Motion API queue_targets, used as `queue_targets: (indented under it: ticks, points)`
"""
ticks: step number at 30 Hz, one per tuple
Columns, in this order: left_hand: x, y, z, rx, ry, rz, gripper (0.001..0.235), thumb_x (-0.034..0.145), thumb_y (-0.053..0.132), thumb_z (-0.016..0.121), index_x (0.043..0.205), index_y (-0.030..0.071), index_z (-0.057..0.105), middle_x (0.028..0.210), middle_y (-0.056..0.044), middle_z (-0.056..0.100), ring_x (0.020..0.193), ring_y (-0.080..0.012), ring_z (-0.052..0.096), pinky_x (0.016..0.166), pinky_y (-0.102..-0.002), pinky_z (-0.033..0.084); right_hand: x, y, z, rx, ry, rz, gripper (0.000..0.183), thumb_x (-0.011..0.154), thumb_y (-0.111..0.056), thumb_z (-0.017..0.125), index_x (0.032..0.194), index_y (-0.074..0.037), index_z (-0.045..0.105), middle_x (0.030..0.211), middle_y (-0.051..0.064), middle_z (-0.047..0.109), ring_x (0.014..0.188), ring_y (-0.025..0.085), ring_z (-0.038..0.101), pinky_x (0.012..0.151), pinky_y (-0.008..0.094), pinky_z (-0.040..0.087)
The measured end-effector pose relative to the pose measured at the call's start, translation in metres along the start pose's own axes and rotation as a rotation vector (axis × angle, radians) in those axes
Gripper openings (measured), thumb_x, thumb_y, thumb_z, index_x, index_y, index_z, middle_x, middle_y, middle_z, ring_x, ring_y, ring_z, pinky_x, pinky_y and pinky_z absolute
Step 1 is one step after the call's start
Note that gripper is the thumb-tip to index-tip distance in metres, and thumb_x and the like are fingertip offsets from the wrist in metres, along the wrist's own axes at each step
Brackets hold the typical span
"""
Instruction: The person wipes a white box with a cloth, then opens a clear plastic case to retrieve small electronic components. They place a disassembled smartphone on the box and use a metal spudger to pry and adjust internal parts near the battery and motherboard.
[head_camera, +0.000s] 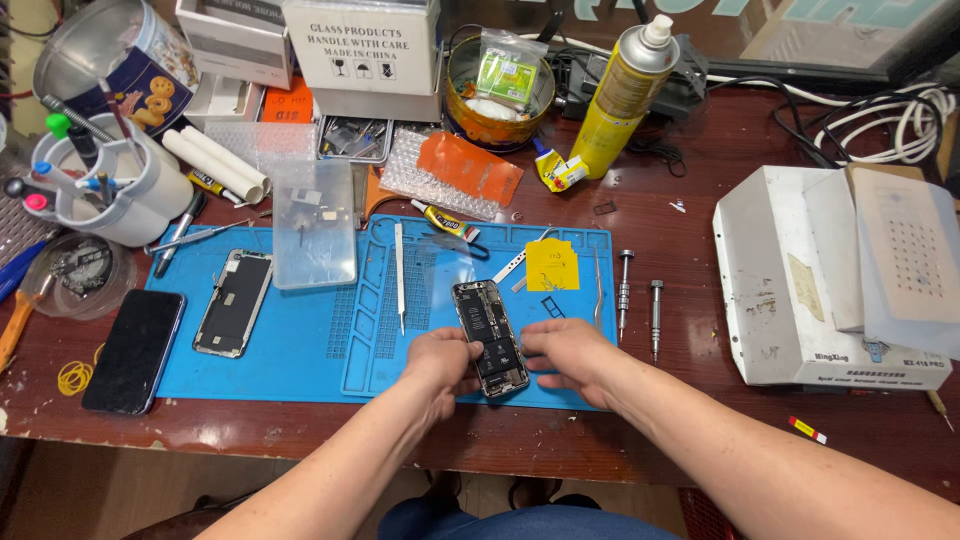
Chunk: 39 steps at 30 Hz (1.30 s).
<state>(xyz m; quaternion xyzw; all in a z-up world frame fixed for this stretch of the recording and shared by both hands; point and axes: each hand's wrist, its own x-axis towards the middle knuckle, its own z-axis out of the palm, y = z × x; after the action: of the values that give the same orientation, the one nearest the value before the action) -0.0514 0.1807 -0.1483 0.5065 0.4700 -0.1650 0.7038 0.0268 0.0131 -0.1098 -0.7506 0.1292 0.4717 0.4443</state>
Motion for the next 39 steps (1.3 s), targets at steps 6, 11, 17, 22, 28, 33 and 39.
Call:
queue_targets:
  ticks: [6, 11, 17, 22, 28, 33, 39]
  points:
    - [-0.046, 0.060, 0.031, -0.087, -0.282, 0.150, 0.015, 0.093, 0.009, 0.066, 0.108, 0.009, 0.068, 0.091, -0.004, 0.071, 0.078, -0.0172, 0.065, 0.069, -0.035, 0.054, -0.047, -0.025, -0.053, 0.255, -0.074, -0.268, 0.038, 0.103, -0.025, 0.050, 0.131, -0.007, 0.068, 0.115, 0.007, 0.074, 0.097, 0.015, 0.067, 0.083, 0.034, 0.054]
    - [-0.104, 0.107, 0.088, -0.108, -0.519, 0.234, 0.013, 0.093, 0.011, 0.066, 0.106, 0.010, 0.069, 0.095, -0.001, 0.071, 0.081, -0.0140, 0.064, 0.073, -0.035, 0.055, -0.117, -0.037, -0.127, 0.420, -0.142, -0.525, 0.039, 0.102, -0.021, 0.047, 0.133, -0.003, 0.064, 0.114, 0.007, 0.075, 0.102, 0.017, 0.071, 0.092, 0.040, 0.059]
    - [-0.145, 0.125, 0.159, -0.066, -0.645, 0.365, 0.015, 0.090, 0.011, 0.068, 0.105, 0.008, 0.068, 0.097, -0.003, 0.072, 0.090, -0.0189, 0.065, 0.085, -0.041, 0.054, -0.154, -0.027, -0.186, 0.463, -0.018, -0.599, 0.037, 0.102, -0.018, 0.051, 0.131, -0.002, 0.067, 0.111, 0.008, 0.075, 0.098, 0.015, 0.070, 0.088, 0.037, 0.058]
    - [-0.132, 0.146, 0.185, -0.320, -0.491, 0.123, 0.040, 0.096, 0.044, 0.058, 0.108, 0.006, 0.063, 0.092, -0.006, 0.069, 0.100, -0.0229, 0.062, 0.091, -0.043, 0.050, -0.161, -0.013, -0.214, 0.439, 0.067, -0.534, 0.036, 0.103, -0.020, 0.051, 0.129, -0.002, 0.069, 0.105, 0.007, 0.075, 0.090, 0.015, 0.069, 0.082, 0.036, 0.058]
    - [-0.064, 0.144, 0.189, -0.250, -0.334, 0.162, 0.012, 0.097, 0.019, 0.060, 0.105, 0.010, 0.061, 0.087, -0.005, 0.065, 0.088, -0.0236, 0.063, 0.085, -0.046, 0.055, -0.157, 0.009, -0.228, 0.456, 0.158, -0.355, 0.035, 0.100, -0.018, 0.053, 0.129, -0.007, 0.070, 0.107, 0.003, 0.076, 0.089, 0.012, 0.069, 0.078, 0.036, 0.056]
    - [-0.019, 0.124, 0.157, 0.247, -0.160, 0.312, 0.020, 0.098, 0.016, 0.064, 0.110, 0.000, 0.068, 0.086, -0.011, 0.069, 0.074, -0.0219, 0.063, 0.072, -0.042, 0.057, -0.148, 0.032, -0.258, 0.706, 0.262, -0.435, 0.032, 0.102, -0.017, 0.050, 0.128, -0.006, 0.067, 0.108, 0.007, 0.074, 0.088, 0.017, 0.067, 0.078, 0.040, 0.054]
    - [-0.013, 0.107, 0.104, 0.966, 0.176, 0.550, 0.046, 0.089, 0.022, 0.074, 0.131, 0.004, 0.066, 0.096, -0.022, 0.078, 0.084, -0.0309, 0.072, 0.076, -0.045, 0.059, -0.141, 0.055, -0.329, 0.785, 0.562, -0.443, 0.027, 0.106, -0.017, 0.047, 0.126, -0.008, 0.063, 0.113, 0.005, 0.070, 0.094, 0.019, 0.064, 0.081, 0.040, 0.052]
